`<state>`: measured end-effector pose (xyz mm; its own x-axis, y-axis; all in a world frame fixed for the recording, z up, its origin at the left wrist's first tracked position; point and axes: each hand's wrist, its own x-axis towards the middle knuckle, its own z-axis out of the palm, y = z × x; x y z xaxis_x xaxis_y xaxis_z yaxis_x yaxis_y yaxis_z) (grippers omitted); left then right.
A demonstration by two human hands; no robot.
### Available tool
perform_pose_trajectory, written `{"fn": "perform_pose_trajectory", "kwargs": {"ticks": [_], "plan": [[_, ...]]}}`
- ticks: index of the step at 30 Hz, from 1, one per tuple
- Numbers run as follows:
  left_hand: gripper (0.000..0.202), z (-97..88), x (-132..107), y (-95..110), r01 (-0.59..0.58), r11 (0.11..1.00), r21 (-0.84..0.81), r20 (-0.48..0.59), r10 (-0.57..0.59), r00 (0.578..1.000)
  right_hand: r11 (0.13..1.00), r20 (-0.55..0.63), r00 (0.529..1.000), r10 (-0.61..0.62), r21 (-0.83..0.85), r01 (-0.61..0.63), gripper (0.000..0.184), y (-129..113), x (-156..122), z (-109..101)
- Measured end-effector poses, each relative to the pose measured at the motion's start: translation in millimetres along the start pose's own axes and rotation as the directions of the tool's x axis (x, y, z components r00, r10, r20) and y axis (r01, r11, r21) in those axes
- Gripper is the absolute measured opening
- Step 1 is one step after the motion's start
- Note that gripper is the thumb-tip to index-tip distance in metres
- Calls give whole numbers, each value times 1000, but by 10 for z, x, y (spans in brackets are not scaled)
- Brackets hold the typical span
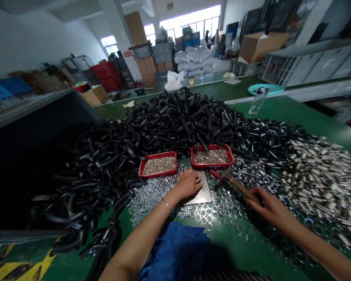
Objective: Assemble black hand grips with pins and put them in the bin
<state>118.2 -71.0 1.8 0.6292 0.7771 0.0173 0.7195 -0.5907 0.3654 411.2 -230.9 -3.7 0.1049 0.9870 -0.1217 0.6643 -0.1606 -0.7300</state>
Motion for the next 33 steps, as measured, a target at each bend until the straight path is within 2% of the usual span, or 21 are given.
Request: {"fn": "perform_pose_trajectory", "kwargs": {"ticks": [1, 3, 5, 9, 11, 13, 16, 19, 21, 23, 26, 28, 30, 32, 33], "plan": [[24, -72, 60, 21, -29, 999, 16, -16, 29, 999, 990, 17, 996, 86, 112, -87, 36, 23, -97, 11], [18, -230, 262, 61, -96, 994, 42, -60, 98, 993, 905, 120, 968, 220, 344, -248, 40, 4, -282, 103], [15, -344, 562, 99, -118, 988, 103, -64, 125, 990, 785, 226, 939, 258, 517, -341, 40, -84, -420, 259], [19, -338, 1177, 138, -66, 968, 241, 104, 41, 994, 639, 285, 928, 241, 673, -372, 40, -292, -536, 599], [18, -265, 1342, 125, -50, 968, 246, 145, 14, 989, 622, 289, 927, 238, 688, -374, 41, -345, -561, 704], [19, -192, 1387, 96, -47, 968, 245, 160, 7, 987, 652, 281, 930, 238, 663, -367, 41, -359, -576, 736], [23, -126, 1331, 51, -47, 972, 230, 130, 18, 991, 796, 231, 945, 231, 513, -321, 37, -331, -539, 679], [28, -123, 1268, 37, -34, 981, 193, 59, 23, 998, 946, 146, 981, 126, 280, -163, 29, -293, -396, 595], [31, -150, 1227, 34, -29, 986, 164, 11, 28, 1000, 981, 90, 993, 71, 176, -86, 28, -291, -284, 559], [32, -187, 1138, 15, -31, 994, 106, -58, 37, 998, 990, 11, 998, 67, 123, -68, 29, -313, -207, 538], [22, -209, 832, -68, -50, 989, -137, -229, 18, 973, 985, -69, 993, 91, 155, -79, 35, -349, -183, 519], [14, -178, 527, -154, -30, 922, -385, -276, -84, 958, 969, 8, 994, 107, 221, -106, 38, -346, -195, 519], [12, -106, 217, -246, 65, 802, -594, -203, -228, 952, 965, 107, 991, 82, 239, -106, 36, -328, -190, 533], [12, -12, -22, -325, 153, 699, -698, -129, -333, 934, 978, 109, 993, 55, 193, -75, 32, -326, -154, 554], [12, 35, -100, -354, 171, 683, -710, -123, -360, 925, 983, 76, 996, 47, 175, -60, 32, -342, -128, 562]]}}
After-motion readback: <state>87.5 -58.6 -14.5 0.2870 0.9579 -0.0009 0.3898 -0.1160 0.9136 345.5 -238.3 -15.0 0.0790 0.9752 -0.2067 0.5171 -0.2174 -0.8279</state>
